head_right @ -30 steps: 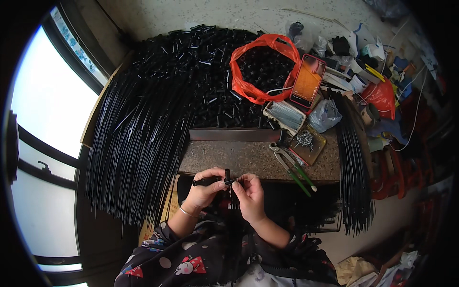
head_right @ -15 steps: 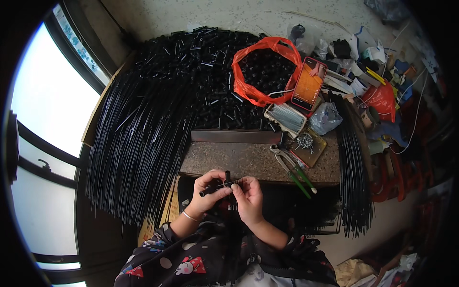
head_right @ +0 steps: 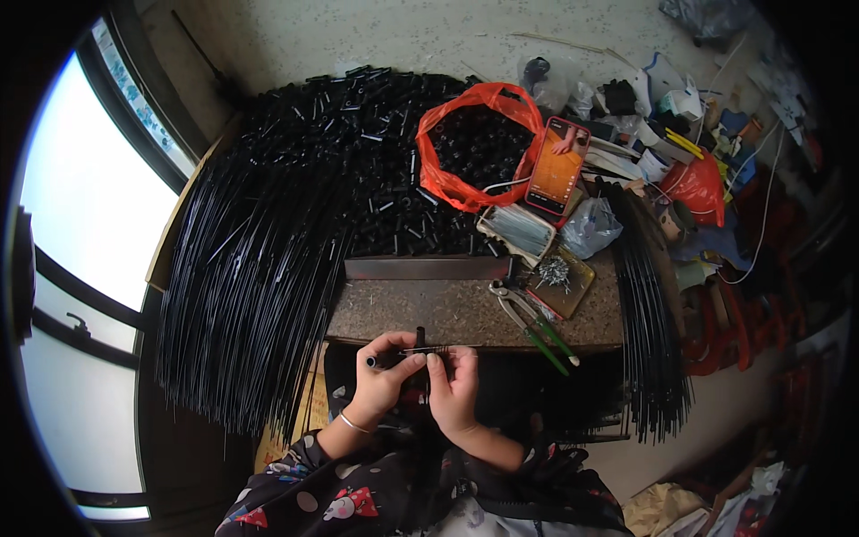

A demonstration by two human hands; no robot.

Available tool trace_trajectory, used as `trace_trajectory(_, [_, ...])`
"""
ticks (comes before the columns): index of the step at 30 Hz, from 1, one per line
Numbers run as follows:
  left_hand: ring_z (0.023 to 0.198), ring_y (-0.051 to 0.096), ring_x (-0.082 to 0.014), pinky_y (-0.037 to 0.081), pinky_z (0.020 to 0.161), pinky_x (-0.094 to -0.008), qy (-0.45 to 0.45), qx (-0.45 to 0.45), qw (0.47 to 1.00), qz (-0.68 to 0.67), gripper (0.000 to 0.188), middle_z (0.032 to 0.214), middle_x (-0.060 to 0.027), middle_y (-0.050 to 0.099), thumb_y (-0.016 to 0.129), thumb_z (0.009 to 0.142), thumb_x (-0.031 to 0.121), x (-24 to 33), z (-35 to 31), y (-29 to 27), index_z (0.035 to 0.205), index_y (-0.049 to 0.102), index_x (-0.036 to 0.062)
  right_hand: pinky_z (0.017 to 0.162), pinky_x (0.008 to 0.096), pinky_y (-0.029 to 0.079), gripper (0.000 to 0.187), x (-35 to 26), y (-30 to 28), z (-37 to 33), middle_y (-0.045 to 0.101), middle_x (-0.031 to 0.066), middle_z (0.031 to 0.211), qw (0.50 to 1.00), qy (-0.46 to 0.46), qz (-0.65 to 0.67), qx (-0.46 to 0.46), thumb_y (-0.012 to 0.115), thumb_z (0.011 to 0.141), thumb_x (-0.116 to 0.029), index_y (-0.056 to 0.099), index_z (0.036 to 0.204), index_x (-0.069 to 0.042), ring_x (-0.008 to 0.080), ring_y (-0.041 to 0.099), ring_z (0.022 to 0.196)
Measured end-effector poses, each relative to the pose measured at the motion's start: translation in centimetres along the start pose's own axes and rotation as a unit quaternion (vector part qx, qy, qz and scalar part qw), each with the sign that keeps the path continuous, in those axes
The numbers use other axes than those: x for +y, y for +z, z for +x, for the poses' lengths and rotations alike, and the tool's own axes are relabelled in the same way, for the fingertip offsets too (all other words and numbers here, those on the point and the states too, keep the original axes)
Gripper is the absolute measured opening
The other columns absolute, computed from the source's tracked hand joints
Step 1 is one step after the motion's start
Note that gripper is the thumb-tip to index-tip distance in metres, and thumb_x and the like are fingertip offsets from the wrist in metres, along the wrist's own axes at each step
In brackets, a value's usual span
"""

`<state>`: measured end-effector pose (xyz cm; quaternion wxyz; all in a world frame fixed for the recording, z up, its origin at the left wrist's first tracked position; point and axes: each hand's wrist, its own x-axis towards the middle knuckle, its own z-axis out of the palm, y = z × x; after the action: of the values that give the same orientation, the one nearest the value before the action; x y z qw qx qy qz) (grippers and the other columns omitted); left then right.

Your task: Manually assembling or processing bundles of black wires at a production workstation.

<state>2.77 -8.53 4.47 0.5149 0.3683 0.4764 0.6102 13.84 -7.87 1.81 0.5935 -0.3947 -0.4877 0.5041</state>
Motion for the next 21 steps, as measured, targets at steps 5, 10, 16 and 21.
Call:
trace_trajectory(5, [0.073, 0.055, -0.0068, 0.046, 0.066, -0.0194, -0.047, -0.010, 0.991, -0.127, 0.027, 0.083, -0.0014, 0.060, 0.067, 0.074, -0.004, -0.4, 0.2, -0.8, 0.100, 0.060, -0.0008, 0.075, 0.0216, 0.043, 0.017, 0.7, -0.9, 0.8, 0.055, 0.0016, 0.088, 0.994, 0.074, 0.057, -0.060, 0.059, 0.088, -0.011, 0.047, 0.097, -0.004, 0.0073, 0.050, 0.081])
trace_trajectory(10, [0.072, 0.056, -0.0081, 0.047, 0.066, -0.0202, -0.086, -0.087, 0.958, -0.260, 0.028, 0.084, -0.0022, 0.061, 0.067, 0.075, -0.003, -0.8, -0.2, -2.0, 0.102, 0.059, 0.0000, 0.069, 0.0223, 0.045, 0.015, 0.3, -1.0, 0.8, 0.057, 0.0020, 0.085, 0.959, 0.167, 0.197, -0.119, 0.060, 0.087, -0.014, 0.049, 0.094, -0.005, 0.0078, 0.053, 0.077])
trace_trajectory(16, [0.068, 0.056, -0.0108, 0.048, 0.061, -0.0248, 0.121, -0.092, 0.968, 0.199, 0.020, 0.080, -0.0037, 0.060, 0.066, 0.077, 0.001, 0.2, 1.2, -2.7, 0.095, 0.058, -0.0002, 0.066, 0.0239, 0.050, 0.014, 1.1, -1.2, 1.1, 0.059, 0.0035, 0.085, 0.949, 0.194, 0.224, -0.109, 0.059, 0.088, -0.015, 0.050, 0.092, -0.005, 0.0100, 0.058, 0.075])
trace_trajectory(21, [0.066, 0.060, -0.0126, 0.050, 0.058, -0.0263, -0.117, -0.120, 0.975, -0.148, 0.023, 0.076, -0.0055, 0.060, 0.067, 0.077, 0.001, 0.1, 0.6, -3.4, 0.098, 0.059, -0.0033, 0.072, 0.0259, 0.051, 0.018, 1.4, -1.7, 1.0, 0.061, 0.0038, 0.090, 0.931, 0.199, 0.215, -0.218, 0.056, 0.090, -0.019, 0.053, 0.100, -0.005, 0.0103, 0.060, 0.079])
